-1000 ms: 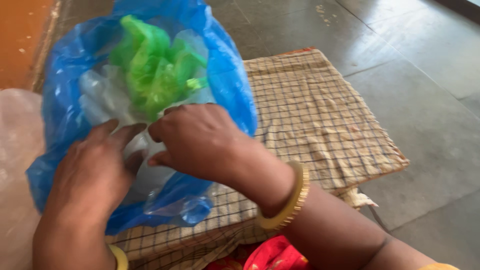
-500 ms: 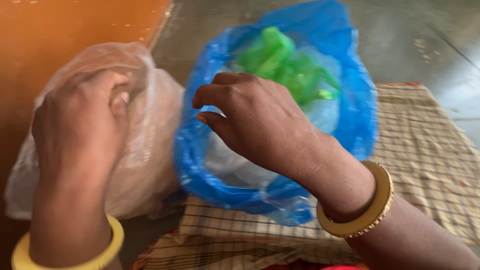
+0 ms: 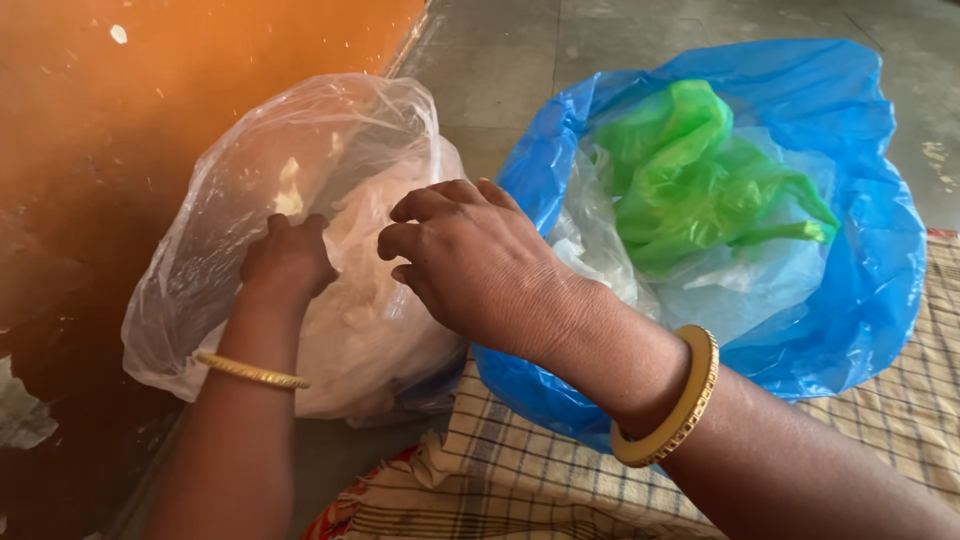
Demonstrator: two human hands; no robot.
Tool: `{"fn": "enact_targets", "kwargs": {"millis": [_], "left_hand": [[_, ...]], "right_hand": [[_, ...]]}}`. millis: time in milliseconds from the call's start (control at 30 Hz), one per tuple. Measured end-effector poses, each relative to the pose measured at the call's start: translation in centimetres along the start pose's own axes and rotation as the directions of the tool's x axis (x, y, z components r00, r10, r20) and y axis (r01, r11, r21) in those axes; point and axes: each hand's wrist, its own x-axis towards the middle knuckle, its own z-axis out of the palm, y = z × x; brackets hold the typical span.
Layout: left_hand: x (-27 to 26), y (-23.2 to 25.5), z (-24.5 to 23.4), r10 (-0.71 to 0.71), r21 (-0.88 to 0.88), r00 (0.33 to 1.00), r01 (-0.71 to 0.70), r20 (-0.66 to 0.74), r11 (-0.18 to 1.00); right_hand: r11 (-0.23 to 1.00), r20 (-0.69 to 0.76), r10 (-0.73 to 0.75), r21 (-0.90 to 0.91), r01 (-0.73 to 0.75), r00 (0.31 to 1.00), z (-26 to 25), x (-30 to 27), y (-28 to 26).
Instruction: The person sits on the floor and repeatedly picks up small plastic bags from a white bag, then places them into a blue bag. The person handles the bags one at a time, transferring them between the two containers.
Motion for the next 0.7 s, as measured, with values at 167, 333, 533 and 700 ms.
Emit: {"fn": "enact_targets", "kwargs": {"millis": [167, 333, 533, 700], "left_hand": [[4.1, -2.1, 3.9, 0.122, 0.009, 0.948, -0.125, -0.295, 0.992], [2.7, -2.2, 1.6, 0.012, -0.428, 0.892, -0.229, -0.453, 0.874], [-6.4, 1.5, -5.9, 0.12, -0.529, 0.857, -0.413, -0.501, 0.741], [-13.7, 5.3, -9.0, 0.32, -0.535, 0.724, -0.675, -0.611, 0.508]], "right_hand": [[0.999, -0.014, 0.004, -0.045, -0.005, 1.0, 0.9, 0.6, 0.4], [0.998, 0.029, 0.063, 0.019, -0.064, 0.998, 1.3, 0.7, 1.2], [0.947, -0.116, 0.083, 0.319, -0.042, 0.99, 1.4, 0.3, 1.9], [0.932, -0.284, 0.094, 0.362, 0.016, 0.954, 0.2, -0.1, 2.2]]}}
